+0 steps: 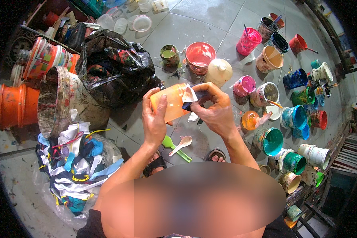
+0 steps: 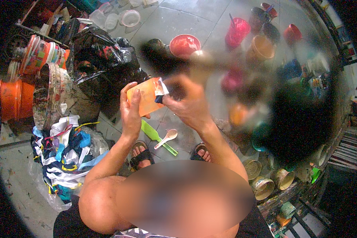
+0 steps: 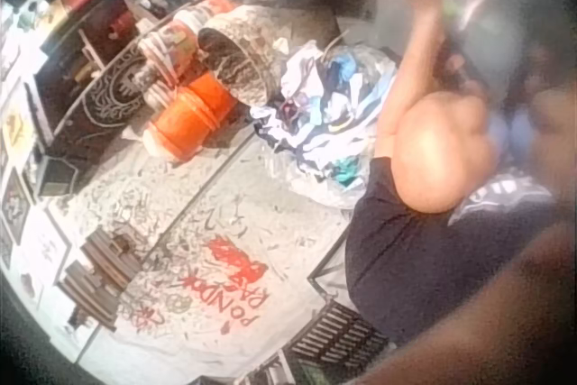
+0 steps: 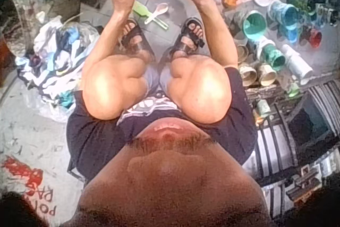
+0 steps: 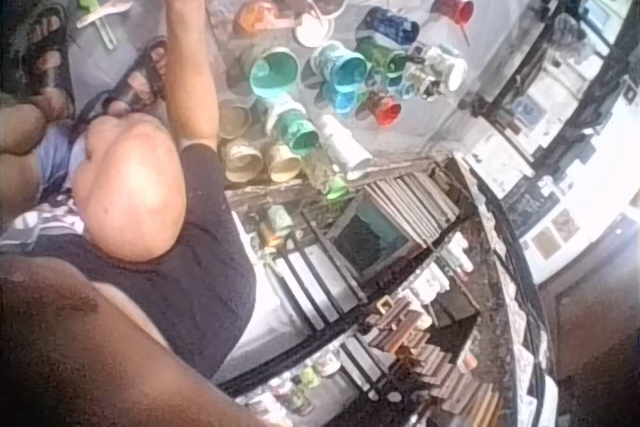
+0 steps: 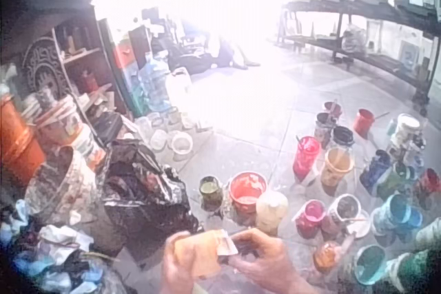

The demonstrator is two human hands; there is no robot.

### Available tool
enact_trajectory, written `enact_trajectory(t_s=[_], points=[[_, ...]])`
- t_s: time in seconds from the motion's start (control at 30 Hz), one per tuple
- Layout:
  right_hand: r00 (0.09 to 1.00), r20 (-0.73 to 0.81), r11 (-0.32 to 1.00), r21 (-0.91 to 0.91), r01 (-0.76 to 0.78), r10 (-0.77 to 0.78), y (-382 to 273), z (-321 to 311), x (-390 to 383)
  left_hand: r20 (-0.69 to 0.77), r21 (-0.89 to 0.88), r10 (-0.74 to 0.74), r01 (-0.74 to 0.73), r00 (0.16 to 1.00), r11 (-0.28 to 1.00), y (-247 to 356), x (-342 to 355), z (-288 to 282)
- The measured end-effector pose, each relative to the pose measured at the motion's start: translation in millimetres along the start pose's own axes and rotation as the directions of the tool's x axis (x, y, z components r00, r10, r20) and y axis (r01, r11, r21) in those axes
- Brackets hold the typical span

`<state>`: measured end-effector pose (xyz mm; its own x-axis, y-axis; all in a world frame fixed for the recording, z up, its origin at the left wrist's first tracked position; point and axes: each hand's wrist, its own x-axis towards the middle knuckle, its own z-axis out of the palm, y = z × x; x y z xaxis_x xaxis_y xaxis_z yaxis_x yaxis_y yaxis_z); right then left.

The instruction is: The person wipes ink from orange plastic containers using pieces of cloth and a wooden stick, then places the cloth into a larger bucket.

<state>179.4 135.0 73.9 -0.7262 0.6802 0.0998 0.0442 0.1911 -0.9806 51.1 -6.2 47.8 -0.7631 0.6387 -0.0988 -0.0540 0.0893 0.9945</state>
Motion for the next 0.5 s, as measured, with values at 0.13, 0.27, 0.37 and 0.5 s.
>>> enact_trajectory(t_s=[0.13,0.27,0.37,0.5], points=[[0.999,0.023,0.989,0.146,-0.034,0.031,0,8,-3,-0.035,-0.083,-0.038,0.035,0.999,0.996,11,-1,2],[0.998,-0.055,0.946,0.323,-0.002,0.021,18,25,-6,-0.131,-0.112,-0.112,0.097,0.985,0.989,12,-3,9],[0.994,-0.083,0.981,0.174,0.084,-0.071,18,29,-11,-0.147,-0.204,-0.266,0.234,0.953,0.951,14,-1,10],[0.959,-0.067,0.96,-0.056,0.273,-0.276,31,24,-17,0.132,-0.36,-0.536,0.545,0.834,0.757,18,5,-4]])
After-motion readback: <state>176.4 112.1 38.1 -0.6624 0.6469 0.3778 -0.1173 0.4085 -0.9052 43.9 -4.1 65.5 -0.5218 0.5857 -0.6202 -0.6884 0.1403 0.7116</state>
